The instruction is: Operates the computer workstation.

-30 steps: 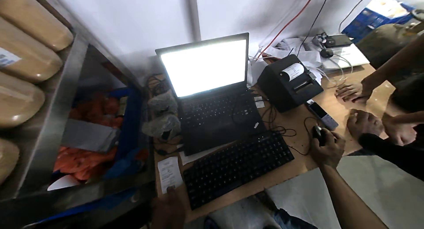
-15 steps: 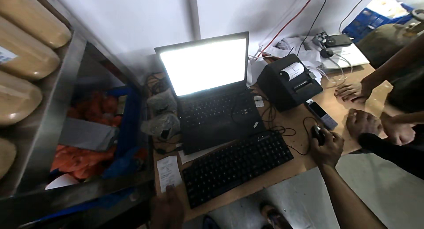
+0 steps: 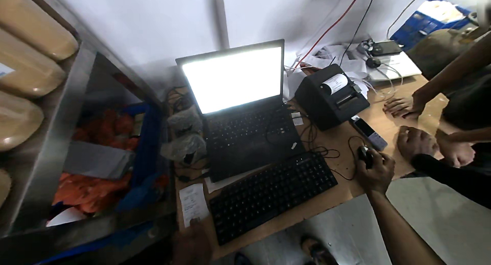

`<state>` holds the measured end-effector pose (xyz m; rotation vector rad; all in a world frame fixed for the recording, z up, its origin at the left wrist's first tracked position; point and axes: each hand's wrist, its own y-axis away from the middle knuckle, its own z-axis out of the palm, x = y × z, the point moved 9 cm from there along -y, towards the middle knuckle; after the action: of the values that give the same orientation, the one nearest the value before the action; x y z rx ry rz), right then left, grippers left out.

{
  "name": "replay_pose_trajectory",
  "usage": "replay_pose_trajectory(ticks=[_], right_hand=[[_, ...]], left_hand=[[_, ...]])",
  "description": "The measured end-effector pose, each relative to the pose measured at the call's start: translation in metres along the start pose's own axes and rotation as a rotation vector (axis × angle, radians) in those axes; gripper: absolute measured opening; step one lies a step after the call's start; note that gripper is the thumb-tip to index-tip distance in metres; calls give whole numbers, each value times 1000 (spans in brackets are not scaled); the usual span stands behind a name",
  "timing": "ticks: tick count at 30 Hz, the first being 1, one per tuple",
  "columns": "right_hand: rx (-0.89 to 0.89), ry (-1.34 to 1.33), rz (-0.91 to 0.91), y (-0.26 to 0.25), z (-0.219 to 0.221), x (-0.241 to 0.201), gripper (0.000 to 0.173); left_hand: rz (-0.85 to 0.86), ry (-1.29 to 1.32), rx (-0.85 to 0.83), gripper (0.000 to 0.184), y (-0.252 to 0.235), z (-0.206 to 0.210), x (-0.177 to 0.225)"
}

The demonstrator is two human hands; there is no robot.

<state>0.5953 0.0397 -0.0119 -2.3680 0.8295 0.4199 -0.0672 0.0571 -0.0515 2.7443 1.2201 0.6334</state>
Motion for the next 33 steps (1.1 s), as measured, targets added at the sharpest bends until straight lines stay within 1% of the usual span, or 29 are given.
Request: replay_pose_trajectory(ticks=[4,8,10,13,16,18,26,29,33], right_hand=[[-3,4,-5,1,0,-2,45],[-16,4,11,1,0,-1,49],[-8,2,12,1,0,-2,49],[-12,-2,20,1,-1,-4,49],[-6,-2,13,1,-1,-6,48],[-7,-8,11,1,-1,-5,49],[14,-2,-9,1,1,-2,47],[1,3,-6,1,2,-2,46],[-14,5,6,1,1,-3,44]], left_hand=[[-44,-82,-84,71,7,-10,7],[-84,-109,-115,73,8,-10,6],[-72,-84,-101,74,5,-7,2],[-2,-37,-49,74,2,-3,0],[-46,-87,-69,72,8,-12,6],[-58,-59,-56,71,9,-13,6],[-37,-88,-48,71,9,-12,6],[20,-63,-22,71,4,-6,2],[-12,-52,-59,73,6,-6,1]])
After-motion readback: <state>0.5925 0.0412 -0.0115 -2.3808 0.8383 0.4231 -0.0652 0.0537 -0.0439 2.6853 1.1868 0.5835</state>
